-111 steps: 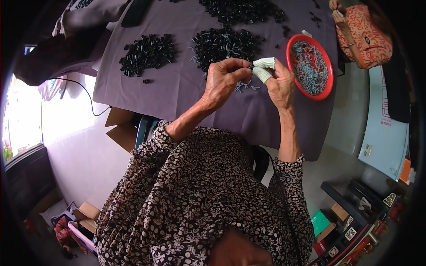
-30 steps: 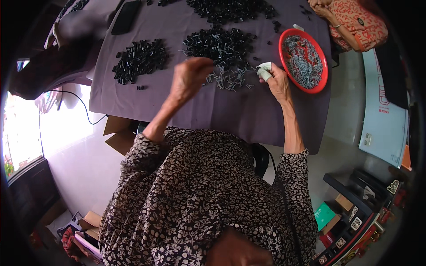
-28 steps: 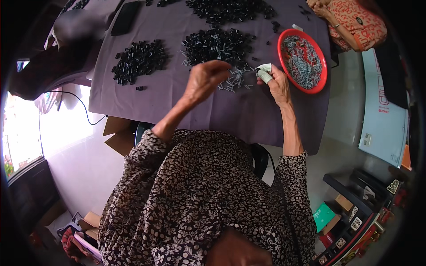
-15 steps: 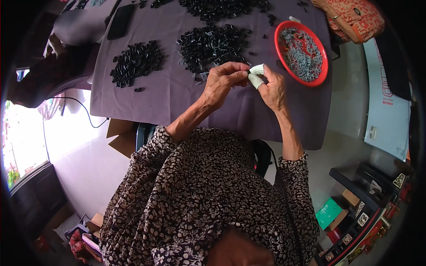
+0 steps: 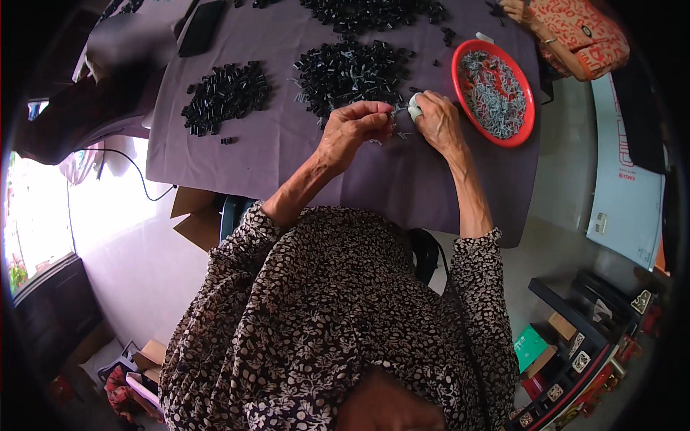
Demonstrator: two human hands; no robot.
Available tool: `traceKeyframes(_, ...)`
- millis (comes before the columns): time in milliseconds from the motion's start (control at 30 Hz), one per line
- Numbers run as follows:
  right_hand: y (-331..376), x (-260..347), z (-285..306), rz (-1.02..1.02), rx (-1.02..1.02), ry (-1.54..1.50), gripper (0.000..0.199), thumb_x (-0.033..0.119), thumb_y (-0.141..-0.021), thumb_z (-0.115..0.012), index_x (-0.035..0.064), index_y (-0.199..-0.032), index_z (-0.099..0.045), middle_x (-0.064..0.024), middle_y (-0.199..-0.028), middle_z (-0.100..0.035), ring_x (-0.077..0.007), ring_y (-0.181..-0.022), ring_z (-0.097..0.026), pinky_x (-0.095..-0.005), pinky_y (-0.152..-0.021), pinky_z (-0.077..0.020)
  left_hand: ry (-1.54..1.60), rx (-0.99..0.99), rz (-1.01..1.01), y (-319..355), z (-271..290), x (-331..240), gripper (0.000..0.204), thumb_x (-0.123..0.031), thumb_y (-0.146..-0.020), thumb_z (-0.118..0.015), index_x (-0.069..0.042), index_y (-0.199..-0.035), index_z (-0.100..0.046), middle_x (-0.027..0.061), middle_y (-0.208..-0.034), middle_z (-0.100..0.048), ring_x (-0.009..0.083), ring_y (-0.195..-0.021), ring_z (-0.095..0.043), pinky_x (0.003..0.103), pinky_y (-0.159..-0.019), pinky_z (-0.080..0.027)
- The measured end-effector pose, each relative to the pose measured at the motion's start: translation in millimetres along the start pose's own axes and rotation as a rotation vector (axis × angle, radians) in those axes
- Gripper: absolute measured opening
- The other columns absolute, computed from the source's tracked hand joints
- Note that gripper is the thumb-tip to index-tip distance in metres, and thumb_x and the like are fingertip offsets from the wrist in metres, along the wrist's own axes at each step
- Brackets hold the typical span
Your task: The person repeatedly assembles small plastic components by hand, picking up pins from the table and inserting them into plastic clips.
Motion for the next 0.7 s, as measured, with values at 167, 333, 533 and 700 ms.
traceKeyframes(167,0.8,-3.3,3.4,-0.092,-0.016,-0.215,0.010,0.004,-0.071,-0.058,-0.0015,-0.078,-0.054,-0.0122,-0.073,-0.058,-0.0266,-0.067,-0.057,-0.0323,-0.061,-0.0443,-0.026,-0.015,-0.023,0.2,5.8,-3.9,0.010,-0.008,-0.085,-0.055,-0.002,-0.092,-0.058,0.0058,-0.083,-0.061,0.0132,-0.074,-0.059,0.028,-0.071,-0.050)
traceKeyframes(333,13.0,-10.0,0.4,-0.442,0.035,-0.932,0.011,0.009,-0.074,-0.058,0.0008,-0.081,-0.059,-0.0026,-0.068,-0.060,-0.0068,-0.061,-0.052,-0.0222,-0.058,-0.0414,-0.050,-0.020,-0.034,0.4,4.0,-5.2,0.014,-0.007,-0.084,-0.055,-0.002,-0.096,-0.058,0.0052,-0.082,-0.061,0.0121,-0.072,-0.058,0.026,-0.070,-0.050)
traceKeyframes(533,5.4,17.5,12.9,-0.394,0.155,-1.179,0.014,0.014,-0.076,-0.057,0.0011,-0.082,-0.059,0.0001,-0.070,-0.059,-0.0047,-0.063,-0.051,-0.0195,-0.059,-0.0404,-0.309,0.040,-0.147,3.0,-18.9,-25.3,0.016,-0.007,-0.081,-0.057,0.001,-0.095,-0.060,0.0030,-0.079,-0.060,0.0079,-0.069,-0.054,0.022,-0.065,-0.045)
traceKeyframes(700,1.8,28.3,10.9,-0.380,0.199,-1.303,0.014,0.013,-0.076,-0.057,0.0003,-0.082,-0.058,-0.0003,-0.070,-0.059,-0.0051,-0.063,-0.053,-0.0207,-0.058,-0.0416,-0.438,0.046,-0.195,5.4,-15.9,-32.2,0.013,-0.008,-0.081,-0.057,0.000,-0.091,-0.060,0.0022,-0.076,-0.059,0.0073,-0.067,-0.052,0.022,-0.064,-0.043)
Point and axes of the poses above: each hand's wrist, its own y-axis away from the middle knuckle, its own z-axis out of the back of the hand, x = y × z, the point moved 5 cm from there along -y, towards the middle knuckle
